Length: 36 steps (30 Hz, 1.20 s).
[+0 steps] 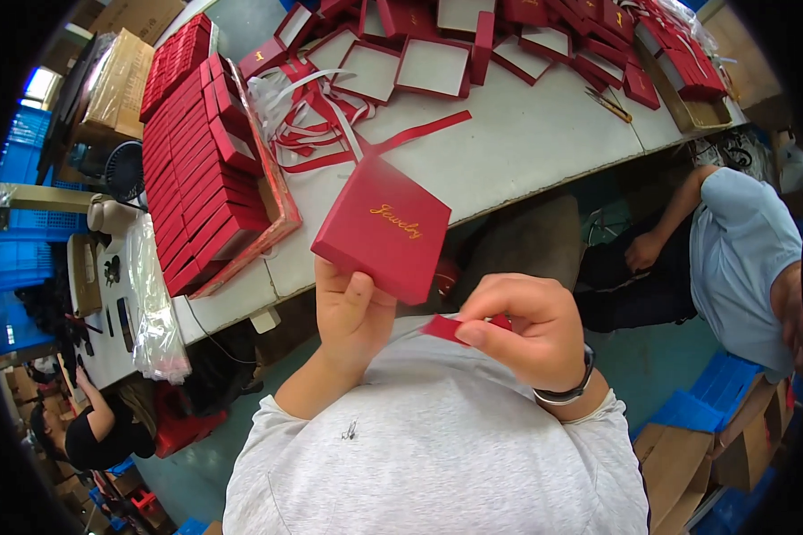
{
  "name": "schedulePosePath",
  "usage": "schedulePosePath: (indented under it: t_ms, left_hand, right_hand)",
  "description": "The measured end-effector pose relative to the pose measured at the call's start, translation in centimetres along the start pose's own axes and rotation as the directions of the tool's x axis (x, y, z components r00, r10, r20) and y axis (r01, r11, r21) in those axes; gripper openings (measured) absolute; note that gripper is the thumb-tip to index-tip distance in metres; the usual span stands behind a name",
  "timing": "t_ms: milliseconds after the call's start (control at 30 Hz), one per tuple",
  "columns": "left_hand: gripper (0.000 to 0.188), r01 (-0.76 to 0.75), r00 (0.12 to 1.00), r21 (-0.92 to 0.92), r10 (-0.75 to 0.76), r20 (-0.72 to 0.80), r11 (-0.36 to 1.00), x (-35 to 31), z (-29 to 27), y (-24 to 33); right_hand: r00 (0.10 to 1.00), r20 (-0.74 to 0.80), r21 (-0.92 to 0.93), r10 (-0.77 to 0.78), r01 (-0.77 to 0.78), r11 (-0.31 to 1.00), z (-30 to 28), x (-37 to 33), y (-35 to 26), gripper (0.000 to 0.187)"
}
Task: Folding and applying ribbons to jewelry boxes on a production line.
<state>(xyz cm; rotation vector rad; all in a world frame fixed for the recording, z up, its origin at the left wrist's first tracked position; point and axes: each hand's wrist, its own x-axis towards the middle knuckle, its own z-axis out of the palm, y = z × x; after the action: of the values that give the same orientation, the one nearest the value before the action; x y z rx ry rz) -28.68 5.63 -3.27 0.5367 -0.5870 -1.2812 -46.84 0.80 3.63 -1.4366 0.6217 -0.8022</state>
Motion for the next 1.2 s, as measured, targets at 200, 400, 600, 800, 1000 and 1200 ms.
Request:
schedulePosePath:
  t_ms: [200,400,600,800,1000,1200]
  left_hand:
    - [0.037,-0.098,0.992,0.125,0.086,0.095,0.987,-0.4,1.0,-1.1]
    - [0.035,-0.051,0.998,0.144,0.044,0.053,0.988,-0.5,1.6,-0.9]
    - [0.033,-0.057,0.998,0.178,0.056,0.012,0.982,-0.9,1.4,-1.3]
    - [0.034,-0.119,0.993,0.160,0.121,-0.001,0.980,-0.9,1.7,-1.6]
    - [0.033,-0.147,0.989,0.210,0.140,0.048,0.967,-0.9,1.7,-1.4]
    - [0.039,-0.157,0.987,0.308,0.155,0.032,0.938,-1.2,1.6,-1.5]
  right_hand:
    - [0.976,-0.204,-0.270,-0.082,0.024,0.962,1.5,1.1,0.8,0.008]
    - [0.963,-0.194,-0.463,-0.189,0.080,0.883,1.4,1.0,0.9,0.010]
    - [0.951,-0.185,-0.570,-0.246,0.101,0.816,1.4,0.9,1.2,0.011]
    - [0.936,-0.189,-0.601,-0.296,0.128,0.789,1.4,0.9,1.6,0.010]
    - [0.937,-0.183,-0.612,-0.299,0.130,0.781,1.3,0.8,1.9,0.010]
    - [0.941,-0.190,-0.613,-0.279,0.108,0.782,1.4,0.7,2.0,0.010]
